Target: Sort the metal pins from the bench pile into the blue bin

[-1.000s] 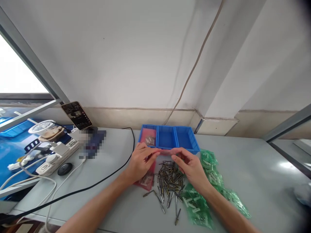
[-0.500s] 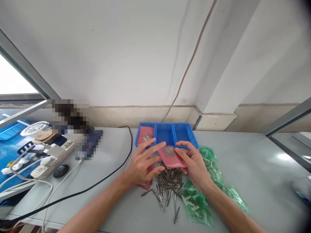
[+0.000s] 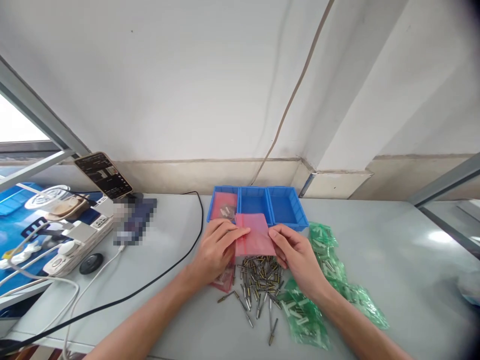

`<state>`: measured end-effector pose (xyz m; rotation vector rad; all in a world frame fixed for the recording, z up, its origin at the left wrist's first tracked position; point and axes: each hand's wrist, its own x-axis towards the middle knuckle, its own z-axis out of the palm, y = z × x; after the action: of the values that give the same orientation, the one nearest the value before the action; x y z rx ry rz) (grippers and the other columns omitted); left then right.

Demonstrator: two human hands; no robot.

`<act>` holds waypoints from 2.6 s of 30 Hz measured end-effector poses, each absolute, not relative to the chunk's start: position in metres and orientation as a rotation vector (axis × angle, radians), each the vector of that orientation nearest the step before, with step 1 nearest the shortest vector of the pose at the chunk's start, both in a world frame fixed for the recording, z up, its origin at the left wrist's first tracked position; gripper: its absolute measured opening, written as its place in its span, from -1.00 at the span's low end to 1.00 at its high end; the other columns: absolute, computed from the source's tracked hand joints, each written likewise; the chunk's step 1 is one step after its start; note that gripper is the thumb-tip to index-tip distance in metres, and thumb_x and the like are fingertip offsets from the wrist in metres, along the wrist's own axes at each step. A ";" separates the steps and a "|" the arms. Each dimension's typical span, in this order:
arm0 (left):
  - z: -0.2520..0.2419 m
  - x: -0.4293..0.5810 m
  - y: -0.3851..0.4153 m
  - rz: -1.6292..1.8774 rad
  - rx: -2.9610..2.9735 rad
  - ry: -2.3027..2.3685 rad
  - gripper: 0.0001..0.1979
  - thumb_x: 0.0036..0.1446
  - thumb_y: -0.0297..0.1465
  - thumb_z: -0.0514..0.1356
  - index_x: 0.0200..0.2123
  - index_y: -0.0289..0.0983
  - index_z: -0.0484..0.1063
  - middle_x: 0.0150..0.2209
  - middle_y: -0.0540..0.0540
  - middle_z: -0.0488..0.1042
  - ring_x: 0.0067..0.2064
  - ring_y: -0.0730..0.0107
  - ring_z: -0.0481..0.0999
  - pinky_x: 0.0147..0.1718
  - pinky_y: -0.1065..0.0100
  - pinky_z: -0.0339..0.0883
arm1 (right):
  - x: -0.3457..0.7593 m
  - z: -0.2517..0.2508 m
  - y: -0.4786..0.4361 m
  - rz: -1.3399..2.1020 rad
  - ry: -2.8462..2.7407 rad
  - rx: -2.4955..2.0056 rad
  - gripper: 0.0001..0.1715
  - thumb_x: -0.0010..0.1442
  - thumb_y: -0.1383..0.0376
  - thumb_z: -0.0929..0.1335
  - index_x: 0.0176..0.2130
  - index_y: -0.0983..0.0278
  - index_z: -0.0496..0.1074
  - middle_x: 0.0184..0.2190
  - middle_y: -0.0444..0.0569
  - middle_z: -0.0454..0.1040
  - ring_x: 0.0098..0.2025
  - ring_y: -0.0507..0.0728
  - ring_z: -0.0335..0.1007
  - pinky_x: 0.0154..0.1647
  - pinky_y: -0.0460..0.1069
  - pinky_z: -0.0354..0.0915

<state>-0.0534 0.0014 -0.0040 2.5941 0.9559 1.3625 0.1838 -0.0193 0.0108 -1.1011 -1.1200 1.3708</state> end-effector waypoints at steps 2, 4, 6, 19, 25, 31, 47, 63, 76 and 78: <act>0.001 -0.054 0.001 1.383 2.541 1.023 -0.59 0.46 -0.61 0.10 0.18 -0.11 0.57 -0.10 -0.15 0.50 -0.04 0.22 0.44 0.03 0.13 0.43 | 0.185 0.011 -0.020 1.290 -1.199 -1.074 -0.61 0.36 -0.05 0.46 -0.27 0.21 0.60 -0.38 -0.11 0.37 -0.55 -0.03 0.08 -0.63 -0.11 0.12; 0.005 -0.054 0.001 1.408 2.475 1.117 -0.68 0.47 -0.53 0.15 0.08 -0.09 0.62 -0.09 -0.15 0.45 -0.02 0.20 0.43 0.03 0.12 0.41 | 0.186 0.013 -0.021 1.216 -1.303 -1.043 -0.62 0.39 -0.03 0.43 -0.22 0.19 0.65 -0.07 0.05 0.48 -0.49 -0.01 0.21 -0.58 -0.06 0.26; 0.007 -0.052 0.001 1.391 2.397 1.140 -0.76 0.49 -0.46 0.16 0.00 -0.13 0.63 -0.06 -0.16 0.49 0.02 0.18 0.45 0.06 0.11 0.40 | 0.187 0.016 -0.023 1.213 -1.394 -1.012 -0.60 0.45 -0.02 0.38 -0.20 0.18 0.69 0.17 0.10 0.44 -0.47 -0.01 0.28 -0.51 -0.03 0.35; 0.006 -0.051 0.009 1.261 2.260 1.199 -0.77 0.53 -0.36 0.08 0.09 -0.16 0.50 0.03 -0.12 0.58 0.09 0.17 0.52 0.15 0.10 0.40 | 0.182 0.023 -0.030 1.312 -1.376 -1.107 -0.50 0.43 -0.08 0.36 0.24 -0.03 0.57 0.36 0.03 0.37 -0.44 0.04 0.37 -0.53 -0.02 0.36; 0.004 -0.071 0.035 1.254 2.385 1.476 -0.75 0.49 -0.36 0.12 0.14 -0.19 0.49 0.10 -0.18 0.54 0.17 0.06 0.41 0.26 -0.05 0.24 | 0.179 0.018 -0.030 1.284 -1.419 -1.118 -0.54 0.46 -0.05 0.34 0.25 -0.05 0.53 0.37 0.05 0.31 -0.42 0.04 0.32 -0.53 -0.02 0.37; -0.010 -0.083 0.055 1.126 2.399 1.683 -0.70 0.50 -0.31 0.12 0.20 -0.14 0.49 0.24 -0.18 0.44 0.29 -0.02 0.28 0.30 -0.14 0.16 | 0.175 0.010 -0.033 1.186 -1.534 -1.126 -0.60 0.50 -0.01 0.29 0.14 0.05 0.57 0.29 0.10 0.35 -0.26 0.13 0.43 -0.52 -0.03 0.39; -0.012 -0.074 0.032 1.038 2.863 1.467 -0.51 0.47 -0.47 0.05 0.41 -0.23 0.28 0.50 -0.30 0.16 0.54 -0.08 0.06 0.43 -0.16 0.02 | 0.167 0.004 -0.042 0.198 -2.571 -1.097 -0.71 0.47 0.21 0.38 0.14 0.07 0.57 0.27 0.09 0.49 0.19 0.41 0.39 0.20 0.40 0.32; -0.017 -0.070 0.031 1.053 2.667 1.485 -0.50 0.47 -0.34 0.15 0.41 -0.22 0.24 0.45 -0.32 0.20 0.52 -0.11 0.07 0.41 -0.17 0.05 | 0.163 0.012 -0.050 0.167 -2.699 -0.773 -0.60 0.53 0.18 0.33 0.26 0.21 0.49 0.33 0.04 0.49 0.26 0.39 0.34 0.24 0.36 0.35; -0.004 -0.069 0.021 1.297 2.645 1.228 -0.26 0.42 -0.16 0.28 0.50 -0.16 0.04 0.42 -0.39 0.22 0.44 -0.13 0.24 0.38 -0.16 0.16 | 0.180 0.023 -0.034 1.061 -1.779 -0.967 -0.57 0.59 0.12 0.23 0.19 0.07 0.62 0.21 0.03 0.57 0.28 0.28 0.40 0.36 0.25 0.28; -0.005 -0.067 0.019 1.390 2.599 1.148 -0.28 0.46 -0.19 0.21 0.52 -0.17 -0.02 0.41 -0.41 0.21 0.44 -0.12 0.25 0.36 -0.18 0.20 | 0.181 0.022 -0.031 1.200 -1.576 -1.003 -0.56 0.57 0.06 0.25 0.14 0.08 0.65 0.17 0.02 0.60 0.25 0.29 0.43 0.36 0.23 0.27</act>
<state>-0.0669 0.0186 -0.0049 2.5989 1.1479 1.3895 0.1814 -0.0307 0.0217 -1.0035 -1.5755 1.1997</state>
